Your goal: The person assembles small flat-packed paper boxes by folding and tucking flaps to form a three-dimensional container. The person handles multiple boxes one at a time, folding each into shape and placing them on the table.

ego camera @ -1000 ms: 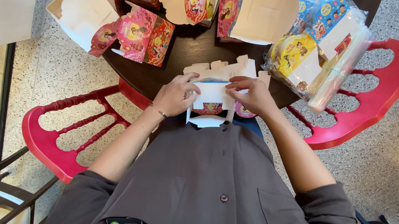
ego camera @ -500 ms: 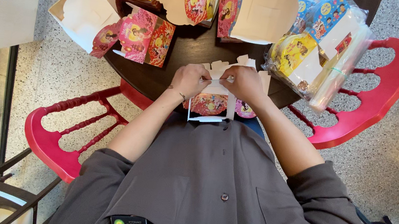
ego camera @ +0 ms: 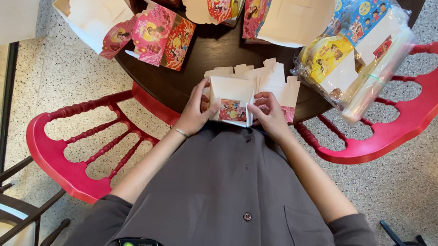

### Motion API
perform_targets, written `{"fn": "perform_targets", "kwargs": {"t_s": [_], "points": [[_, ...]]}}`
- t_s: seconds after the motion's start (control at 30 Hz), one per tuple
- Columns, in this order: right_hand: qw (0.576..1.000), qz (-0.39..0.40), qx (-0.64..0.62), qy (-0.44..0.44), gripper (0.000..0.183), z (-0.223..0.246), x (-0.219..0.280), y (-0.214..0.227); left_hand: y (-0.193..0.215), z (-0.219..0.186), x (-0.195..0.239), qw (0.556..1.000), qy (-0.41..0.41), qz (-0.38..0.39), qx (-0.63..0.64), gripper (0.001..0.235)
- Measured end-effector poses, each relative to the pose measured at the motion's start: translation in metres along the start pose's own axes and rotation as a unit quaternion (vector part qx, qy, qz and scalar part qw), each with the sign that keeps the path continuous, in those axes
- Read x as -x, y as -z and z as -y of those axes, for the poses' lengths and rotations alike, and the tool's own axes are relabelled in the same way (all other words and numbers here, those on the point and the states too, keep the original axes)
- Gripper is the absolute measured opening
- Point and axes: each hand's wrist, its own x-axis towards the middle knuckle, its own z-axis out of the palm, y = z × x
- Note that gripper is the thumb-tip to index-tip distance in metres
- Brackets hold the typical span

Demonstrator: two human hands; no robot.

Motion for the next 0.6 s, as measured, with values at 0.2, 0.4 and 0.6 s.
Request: {"fn": "perform_targets", "kwargs": {"t_s": [0.2,0.4,0.6], "points": [[0.992,-0.039,-0.119,-0.001,0.046,-0.001,-0.016,0.001,-0.013,0.022,-0.017,0.995,0.098,-0.003,0.011,0.080],[0.998,-0.047,0.036,-0.012,0.086,0.029,0.032,-0.015,-0.018,0.030,0.007,0.997,0.075,-0.018,-0.005,0.083],[0.946,0.011,0.269,0.178,0.110,0.052,0.035,-0.025,-0.040,0.021,0.012,0.997,0.056,-0.054,-0.027,0.086]]}}
